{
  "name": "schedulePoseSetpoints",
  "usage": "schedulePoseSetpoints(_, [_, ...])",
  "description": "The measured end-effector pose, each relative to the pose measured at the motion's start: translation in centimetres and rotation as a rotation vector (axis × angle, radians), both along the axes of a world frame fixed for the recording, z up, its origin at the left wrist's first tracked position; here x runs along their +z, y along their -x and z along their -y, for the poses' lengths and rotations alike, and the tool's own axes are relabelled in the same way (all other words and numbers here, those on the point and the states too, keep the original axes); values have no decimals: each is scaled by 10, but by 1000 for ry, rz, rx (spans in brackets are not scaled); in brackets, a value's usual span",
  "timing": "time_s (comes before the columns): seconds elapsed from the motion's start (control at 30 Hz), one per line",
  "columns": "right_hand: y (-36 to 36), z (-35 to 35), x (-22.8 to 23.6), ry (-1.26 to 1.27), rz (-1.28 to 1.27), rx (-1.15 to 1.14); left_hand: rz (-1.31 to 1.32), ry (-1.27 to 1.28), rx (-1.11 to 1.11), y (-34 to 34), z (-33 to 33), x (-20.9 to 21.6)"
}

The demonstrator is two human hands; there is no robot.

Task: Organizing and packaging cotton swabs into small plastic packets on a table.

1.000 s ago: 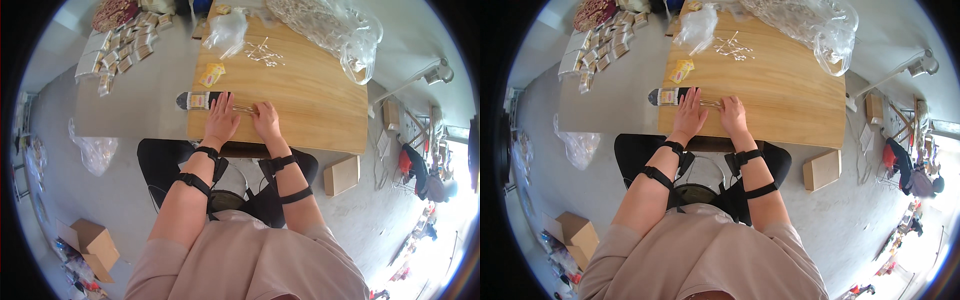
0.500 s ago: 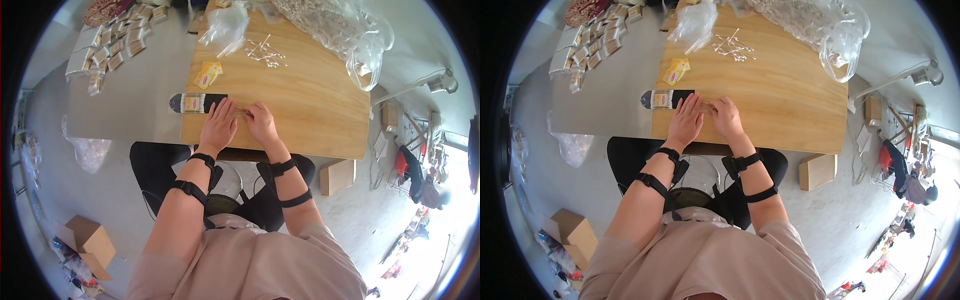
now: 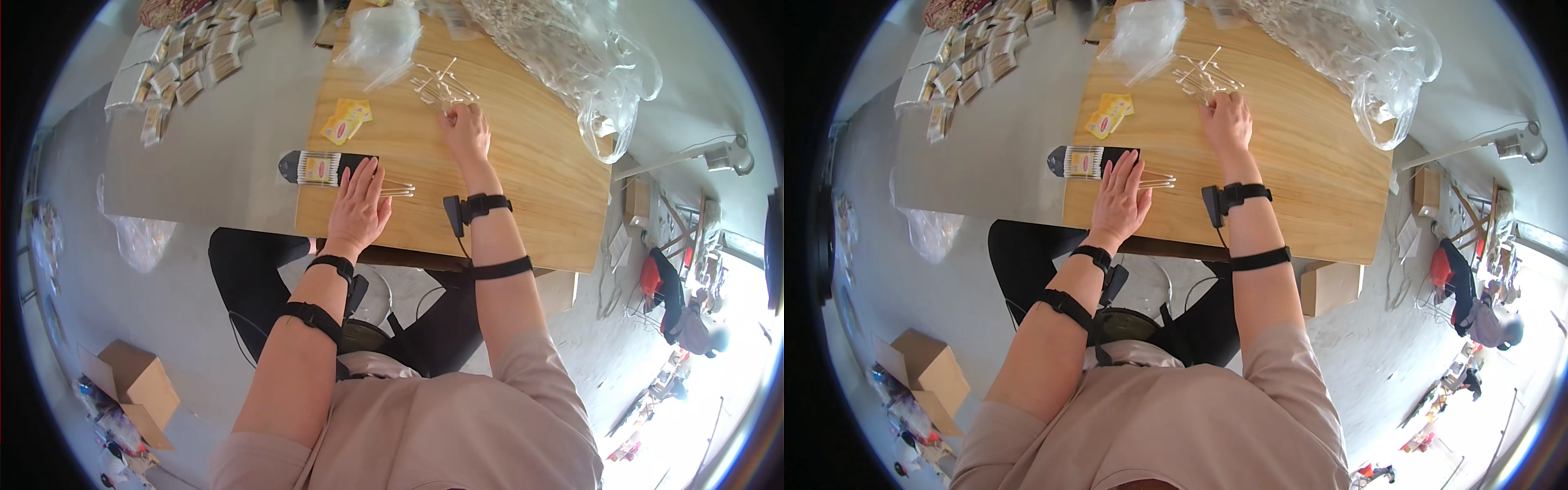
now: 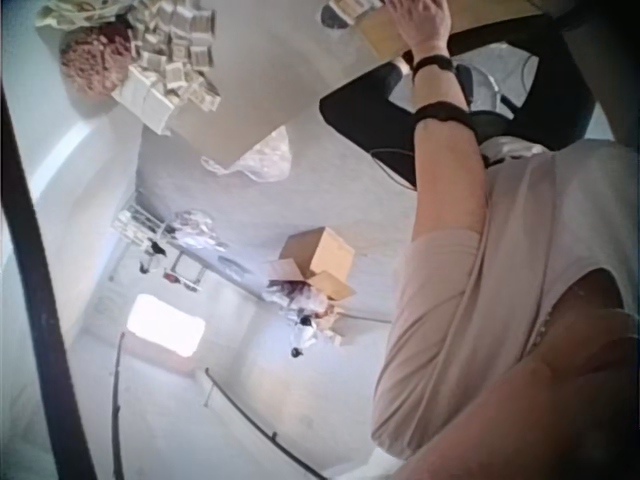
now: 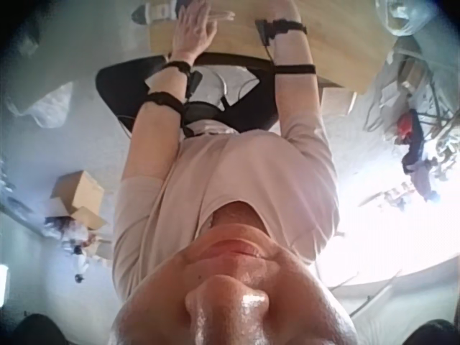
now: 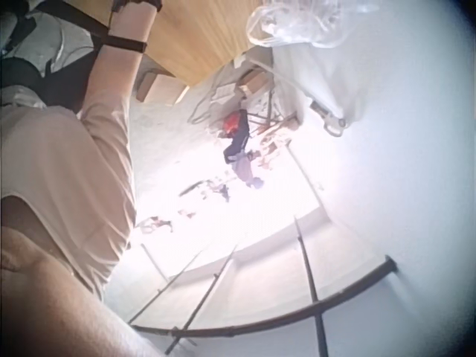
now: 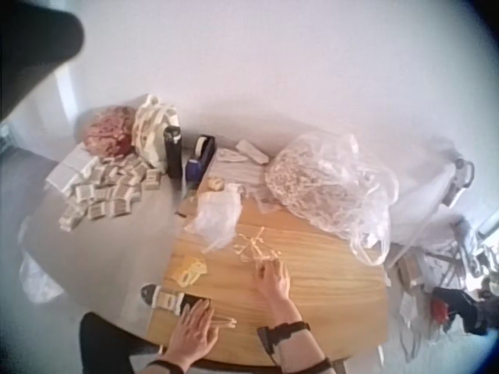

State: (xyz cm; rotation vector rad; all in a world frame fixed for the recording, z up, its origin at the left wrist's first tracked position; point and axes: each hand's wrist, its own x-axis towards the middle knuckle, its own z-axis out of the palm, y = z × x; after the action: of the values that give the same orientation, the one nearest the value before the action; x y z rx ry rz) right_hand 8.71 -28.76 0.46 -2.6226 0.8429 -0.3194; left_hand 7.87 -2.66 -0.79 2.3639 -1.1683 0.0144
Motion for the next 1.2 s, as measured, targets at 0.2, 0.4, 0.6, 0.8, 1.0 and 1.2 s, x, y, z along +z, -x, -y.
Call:
schedulePoseSetpoints(0.2, [38,-49,4,-171,18,140,-3,-19,5,-3,1,-1])
schedulePoseSetpoints(0.4, [55,-66,10,-366,50,131,-13,-25,34,-3,2,-3])
schedulePoseSetpoints(0.6, [54,-61,5,-338,100,50,-39,-76,44,-3,2,-2])
schedulePoseSetpoints(0.8, [52,-65,-1,-226,140,63,-43,-82,39,-2,2,-1])
schedulePoseSetpoints(1.0, [53,-68,-2,-249,94,142,-42,-63,39,-2,3,-2])
schedulePoseSetpoints(1.2, [62,-82,5,-252,90,254,-51,-63,35,-2,3,-1])
